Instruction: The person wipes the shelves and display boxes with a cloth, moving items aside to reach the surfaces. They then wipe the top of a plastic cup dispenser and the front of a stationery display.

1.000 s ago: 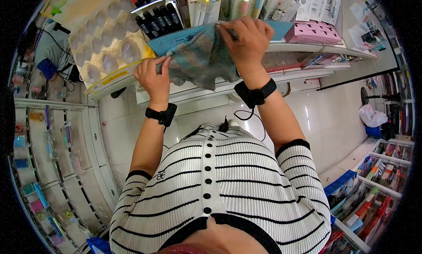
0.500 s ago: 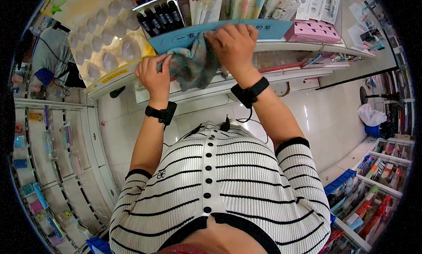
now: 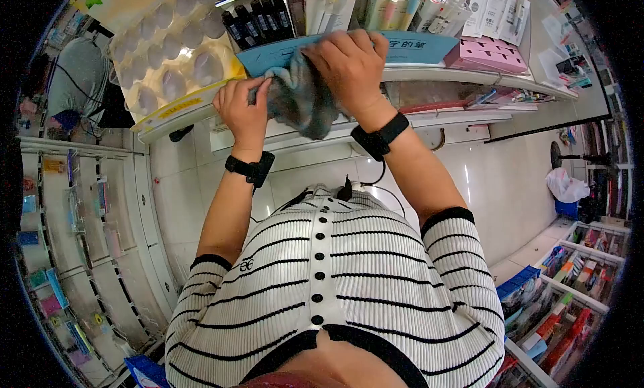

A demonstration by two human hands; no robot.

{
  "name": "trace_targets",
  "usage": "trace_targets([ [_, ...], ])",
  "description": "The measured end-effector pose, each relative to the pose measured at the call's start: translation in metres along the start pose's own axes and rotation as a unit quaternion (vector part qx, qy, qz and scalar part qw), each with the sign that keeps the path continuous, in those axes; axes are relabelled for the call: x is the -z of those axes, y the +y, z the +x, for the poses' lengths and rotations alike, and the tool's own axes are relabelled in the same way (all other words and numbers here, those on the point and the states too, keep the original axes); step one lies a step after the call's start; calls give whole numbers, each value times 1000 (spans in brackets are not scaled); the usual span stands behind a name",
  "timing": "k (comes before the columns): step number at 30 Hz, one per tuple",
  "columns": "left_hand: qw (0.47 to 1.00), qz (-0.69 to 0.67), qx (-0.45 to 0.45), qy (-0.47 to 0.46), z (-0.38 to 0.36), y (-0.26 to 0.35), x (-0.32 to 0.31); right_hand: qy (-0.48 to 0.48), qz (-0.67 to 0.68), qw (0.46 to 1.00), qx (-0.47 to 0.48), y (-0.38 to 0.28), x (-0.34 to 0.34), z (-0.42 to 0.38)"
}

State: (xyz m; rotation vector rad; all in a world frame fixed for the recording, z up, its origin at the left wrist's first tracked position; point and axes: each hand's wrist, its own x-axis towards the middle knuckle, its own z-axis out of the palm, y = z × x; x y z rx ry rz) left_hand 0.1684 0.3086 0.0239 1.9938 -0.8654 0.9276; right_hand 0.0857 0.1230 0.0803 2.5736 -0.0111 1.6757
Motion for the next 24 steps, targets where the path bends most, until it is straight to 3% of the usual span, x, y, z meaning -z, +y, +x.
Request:
trace_targets([
  [5,1000,1,6,-5,-1,0,0,59,8,998,12,-14,-11,11],
  [11,1000,-5,17,-17,-1,0,1,-45,-3,997,69,-15,-17,-17],
  [20,999,4,24,-37,-8,-6,2,37,13,996,81,-37,-25,25],
  [22,999,2,24,-37,-7,-6,3,-44,11,996,81,-38,-21,14],
  [24,999,-31,19,-27,-5,-3,4,-55,18,993,98,-33,-21,6],
])
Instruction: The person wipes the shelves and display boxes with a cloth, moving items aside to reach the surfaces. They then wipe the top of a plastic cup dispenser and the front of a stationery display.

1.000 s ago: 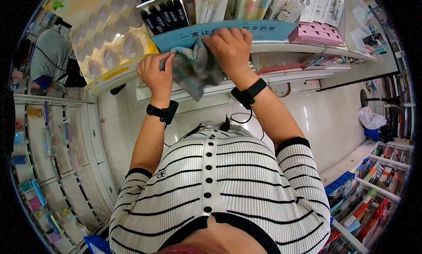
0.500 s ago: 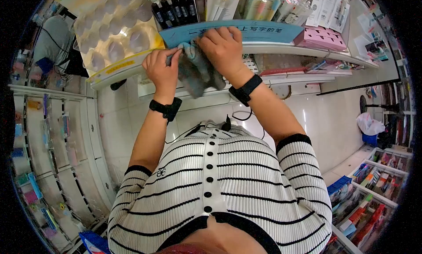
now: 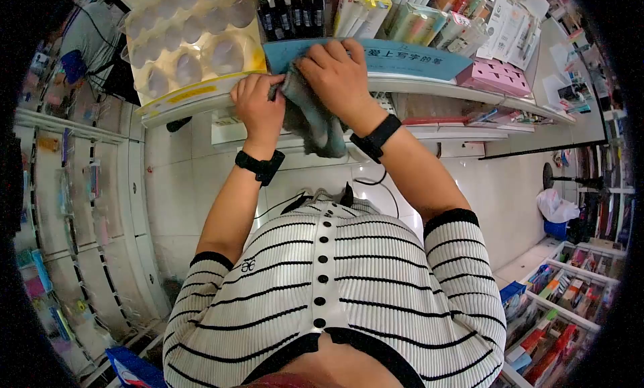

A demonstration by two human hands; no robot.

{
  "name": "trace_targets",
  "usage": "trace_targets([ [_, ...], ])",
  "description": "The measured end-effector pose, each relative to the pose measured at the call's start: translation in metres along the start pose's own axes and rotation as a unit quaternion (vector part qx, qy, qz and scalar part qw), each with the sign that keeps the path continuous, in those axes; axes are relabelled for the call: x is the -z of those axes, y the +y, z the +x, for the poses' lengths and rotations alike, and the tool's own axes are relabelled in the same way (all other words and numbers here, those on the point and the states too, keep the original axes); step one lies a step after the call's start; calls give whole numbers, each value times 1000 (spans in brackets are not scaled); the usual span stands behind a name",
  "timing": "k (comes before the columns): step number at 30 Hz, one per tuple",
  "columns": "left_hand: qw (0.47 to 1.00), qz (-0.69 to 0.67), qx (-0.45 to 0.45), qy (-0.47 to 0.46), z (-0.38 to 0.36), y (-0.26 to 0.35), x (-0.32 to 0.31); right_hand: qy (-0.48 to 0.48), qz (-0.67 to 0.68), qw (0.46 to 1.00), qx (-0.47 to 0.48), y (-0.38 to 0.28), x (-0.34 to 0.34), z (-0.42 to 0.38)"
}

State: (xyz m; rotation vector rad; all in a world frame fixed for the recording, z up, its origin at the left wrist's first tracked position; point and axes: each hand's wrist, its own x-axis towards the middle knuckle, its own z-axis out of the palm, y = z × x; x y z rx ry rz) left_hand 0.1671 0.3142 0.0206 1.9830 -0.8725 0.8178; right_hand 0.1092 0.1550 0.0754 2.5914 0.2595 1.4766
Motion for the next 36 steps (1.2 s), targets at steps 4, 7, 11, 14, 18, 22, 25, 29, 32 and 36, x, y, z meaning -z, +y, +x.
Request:
trace_targets([
  [4,1000,6,12,-25,0,1,4,21,-3,1000,6,-1,8,21],
  [7,999,3,33,15,1,3,1,69,-12,998,8,-3,3,34],
  [11,995,-8,93,-29,3,7,6,62,-13,998,-12,-6,0,22],
  [14,995,4,84,-58,0,2,5,1,-8,1000,5,-1,-1,8],
  [18,996,-8,78,-42,-1,0,2,27,-34,999,27,2,5,24],
  [22,999,14,42,-8,1,0,1,67,-26,997,-1,-3,0,40],
  [25,999,8,52,-12,3,0,2,58,-20,998,-5,-5,-3,34],
  [29,995,-31,84,-49,3,1,6,-22,-14,999,32,-3,-7,6],
  [32,992,-49,105,-57,4,1,6,-15,-17,999,26,0,-1,14],
  [36,997,-19,70,-31,4,0,6,43,-28,999,1,-1,4,38],
])
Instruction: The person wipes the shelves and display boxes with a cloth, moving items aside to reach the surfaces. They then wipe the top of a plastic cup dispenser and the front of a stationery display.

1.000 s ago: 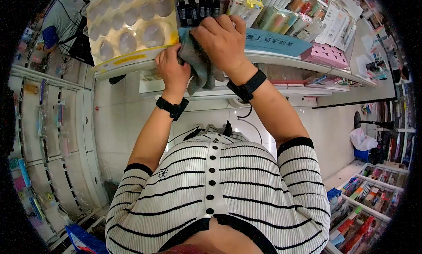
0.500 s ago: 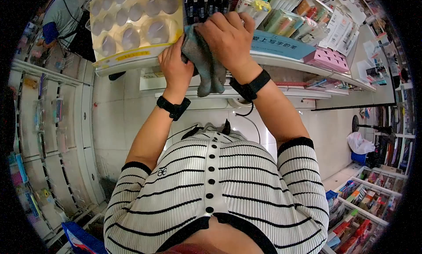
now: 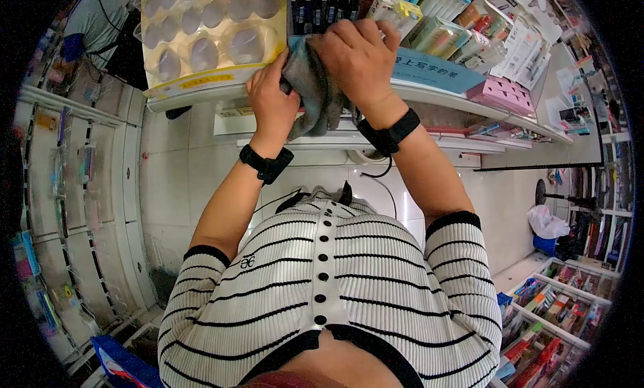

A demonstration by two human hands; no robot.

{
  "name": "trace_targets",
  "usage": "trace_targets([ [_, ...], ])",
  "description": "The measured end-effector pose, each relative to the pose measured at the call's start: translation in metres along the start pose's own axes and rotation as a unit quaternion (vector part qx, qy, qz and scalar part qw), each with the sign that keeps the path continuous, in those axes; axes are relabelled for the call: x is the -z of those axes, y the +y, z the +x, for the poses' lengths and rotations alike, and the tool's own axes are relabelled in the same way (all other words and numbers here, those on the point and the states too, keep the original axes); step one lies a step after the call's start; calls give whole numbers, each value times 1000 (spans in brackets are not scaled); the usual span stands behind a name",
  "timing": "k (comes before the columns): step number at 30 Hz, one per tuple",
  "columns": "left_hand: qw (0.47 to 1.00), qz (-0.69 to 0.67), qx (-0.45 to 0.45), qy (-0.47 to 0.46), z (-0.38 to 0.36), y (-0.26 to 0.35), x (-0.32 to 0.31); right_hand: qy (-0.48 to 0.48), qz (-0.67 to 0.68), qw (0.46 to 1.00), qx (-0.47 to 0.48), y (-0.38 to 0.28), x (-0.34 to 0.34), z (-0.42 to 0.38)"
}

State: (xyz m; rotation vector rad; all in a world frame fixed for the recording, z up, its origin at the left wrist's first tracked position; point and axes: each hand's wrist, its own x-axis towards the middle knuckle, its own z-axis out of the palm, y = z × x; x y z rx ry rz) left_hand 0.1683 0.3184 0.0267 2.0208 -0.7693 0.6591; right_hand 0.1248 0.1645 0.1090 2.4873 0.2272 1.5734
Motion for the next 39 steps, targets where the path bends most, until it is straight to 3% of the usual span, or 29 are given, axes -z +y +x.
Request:
trace_targets([
  [2,1000,-7,8,-2,-1,0,-1,60,0,998,-15,1,-5,6],
  [12,1000,-15,4,4,-1,0,0,43,10,999,30,1,-10,-6],
  [17,998,-36,37,-42,-2,-2,2,-68,26,995,70,-3,-8,-33],
  [19,996,-46,51,-49,-1,-2,2,-62,20,996,63,-4,-7,-22],
  [22,1000,-10,-4,-5,0,-2,1,17,22,998,53,-5,-11,0],
  [26,1000,-18,4,2,-2,-4,-1,26,35,999,33,-12,-12,3],
  [32,1000,-20,14,-19,0,-2,4,-15,34,999,1,-17,-17,-17],
  [37,995,-42,59,-71,-1,-3,6,-64,42,996,36,-10,-12,-20],
  [39,1000,-17,-8,-12,0,-5,4,-33,37,998,29,-9,-8,-7],
])
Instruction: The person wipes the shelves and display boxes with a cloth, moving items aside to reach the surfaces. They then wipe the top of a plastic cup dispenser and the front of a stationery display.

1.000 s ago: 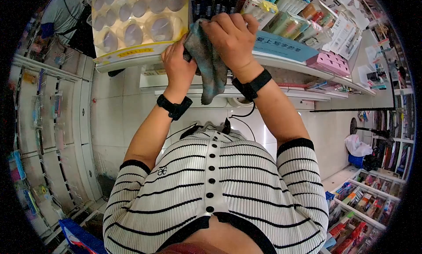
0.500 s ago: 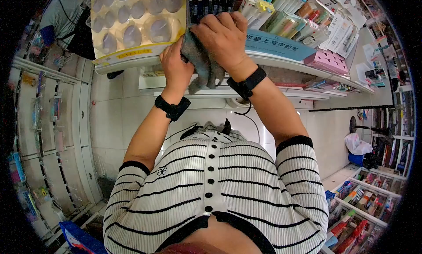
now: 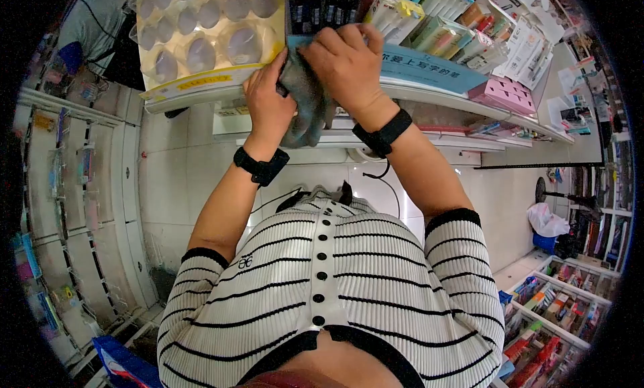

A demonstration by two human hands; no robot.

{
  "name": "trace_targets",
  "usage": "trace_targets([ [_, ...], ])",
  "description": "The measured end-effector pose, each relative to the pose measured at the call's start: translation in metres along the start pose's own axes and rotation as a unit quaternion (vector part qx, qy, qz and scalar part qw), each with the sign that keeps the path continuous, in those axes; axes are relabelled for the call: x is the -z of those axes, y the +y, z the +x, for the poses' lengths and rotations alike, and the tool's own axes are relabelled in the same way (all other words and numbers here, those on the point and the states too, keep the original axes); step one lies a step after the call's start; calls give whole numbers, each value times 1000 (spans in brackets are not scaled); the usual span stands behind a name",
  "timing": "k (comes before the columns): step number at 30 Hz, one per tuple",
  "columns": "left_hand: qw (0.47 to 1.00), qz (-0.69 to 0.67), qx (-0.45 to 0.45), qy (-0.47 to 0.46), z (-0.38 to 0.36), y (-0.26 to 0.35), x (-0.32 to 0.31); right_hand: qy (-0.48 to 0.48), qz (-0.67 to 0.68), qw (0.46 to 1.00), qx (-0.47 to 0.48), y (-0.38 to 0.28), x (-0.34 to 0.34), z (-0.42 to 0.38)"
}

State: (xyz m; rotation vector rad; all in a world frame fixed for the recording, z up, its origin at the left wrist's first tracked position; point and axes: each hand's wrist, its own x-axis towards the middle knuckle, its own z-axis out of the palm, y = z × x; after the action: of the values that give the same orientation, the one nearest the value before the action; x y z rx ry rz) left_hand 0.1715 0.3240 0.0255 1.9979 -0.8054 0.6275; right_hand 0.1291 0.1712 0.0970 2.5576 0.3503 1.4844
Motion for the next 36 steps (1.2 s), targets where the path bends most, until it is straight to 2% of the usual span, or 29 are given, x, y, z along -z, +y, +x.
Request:
trace_targets([
  [4,1000,-16,14,-5,-1,-2,0,63,-1,998,-7,0,-3,14],
  [8,1000,-13,17,-4,0,-4,-2,69,-6,997,-33,-3,-7,10],
  [14,1000,-5,0,-18,2,-1,2,47,-10,999,7,8,-4,-12],
  [15,999,-13,27,-36,1,1,4,48,-14,999,4,13,-1,-15],
  [16,997,-21,54,-52,2,2,4,49,-30,998,-7,19,2,-20],
  [18,997,-24,44,-54,0,-1,1,48,-59,997,-32,31,11,-33],
  [24,999,18,46,-14,2,19,4,74,-104,983,-130,67,43,-60],
  [26,999,30,13,-5,3,27,2,80,-121,973,-179,79,52,-72],
  [28,997,37,-66,-15,7,42,1,82,-137,968,-195,93,59,-86],
  [34,984,87,-105,-115,29,79,-17,102,-177,944,-258,126,80,-118],
  [36,981,86,-134,-108,33,88,-30,100,-186,939,-271,136,89,-128],
])
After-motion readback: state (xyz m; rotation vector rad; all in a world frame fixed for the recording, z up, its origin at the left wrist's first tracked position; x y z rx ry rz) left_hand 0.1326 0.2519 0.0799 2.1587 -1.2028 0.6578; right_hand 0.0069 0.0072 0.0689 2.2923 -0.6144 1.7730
